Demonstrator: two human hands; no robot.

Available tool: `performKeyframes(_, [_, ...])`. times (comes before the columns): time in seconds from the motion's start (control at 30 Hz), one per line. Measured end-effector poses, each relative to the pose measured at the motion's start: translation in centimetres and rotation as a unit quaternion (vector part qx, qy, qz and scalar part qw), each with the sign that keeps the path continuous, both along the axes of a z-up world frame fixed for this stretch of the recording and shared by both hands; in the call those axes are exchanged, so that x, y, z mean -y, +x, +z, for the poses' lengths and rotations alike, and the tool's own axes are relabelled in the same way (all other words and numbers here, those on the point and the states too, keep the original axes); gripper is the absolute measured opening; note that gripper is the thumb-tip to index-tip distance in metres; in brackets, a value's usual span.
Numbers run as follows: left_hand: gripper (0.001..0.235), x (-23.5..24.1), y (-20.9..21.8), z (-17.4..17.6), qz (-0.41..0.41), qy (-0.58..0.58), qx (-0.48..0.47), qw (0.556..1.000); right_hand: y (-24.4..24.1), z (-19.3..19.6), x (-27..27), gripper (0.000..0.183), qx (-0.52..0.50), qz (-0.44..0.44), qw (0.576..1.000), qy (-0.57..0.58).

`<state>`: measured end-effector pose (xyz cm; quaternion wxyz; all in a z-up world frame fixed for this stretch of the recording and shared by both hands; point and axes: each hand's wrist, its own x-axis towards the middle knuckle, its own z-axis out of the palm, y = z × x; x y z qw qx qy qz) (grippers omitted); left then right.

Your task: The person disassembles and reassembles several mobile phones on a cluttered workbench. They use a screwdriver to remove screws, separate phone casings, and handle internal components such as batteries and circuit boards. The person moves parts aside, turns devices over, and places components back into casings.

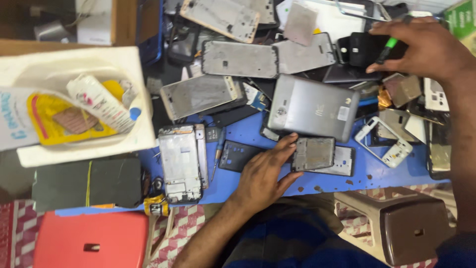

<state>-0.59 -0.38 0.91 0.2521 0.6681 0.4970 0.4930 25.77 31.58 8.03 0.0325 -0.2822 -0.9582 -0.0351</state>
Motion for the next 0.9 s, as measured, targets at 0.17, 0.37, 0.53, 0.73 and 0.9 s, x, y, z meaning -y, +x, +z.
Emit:
performKeyframes(0.17, [0.061,0.1,-0.2,0.3,0.007,0.006,0.005,1.0,-2.5,0.9,2.0,0.043,-0.021,-0.069,0.997,-0.015])
performKeyframes(0.37, [0.061,0.0,-0.3,0.4,-0.001,0.005,0.005,1.0,-4.4,2.1,5.4,0.018,-0.107,0.062,0.988,-0.088])
performKeyframes(0.53, [0.062,0.0,-0.4,0.5,-0.01,-0.002,0.001,1.0,-3.5,1.7,12.4,0.012,-0.197,0.154,0.946,-0.206])
performKeyframes(0.73, [0.063,0.1,-0.1,0.0,-0.024,-0.005,-0.001,1.0,-0.2,-1.7,20.5,0.036,-0.291,0.098,0.926,-0.22])
performKeyframes(0.9, [0.062,0.2,-0.2,0.0,-0.036,-0.008,0.005,0.999,0.8,-4.2,25.2,0.072,-0.293,-0.059,0.931,-0.21])
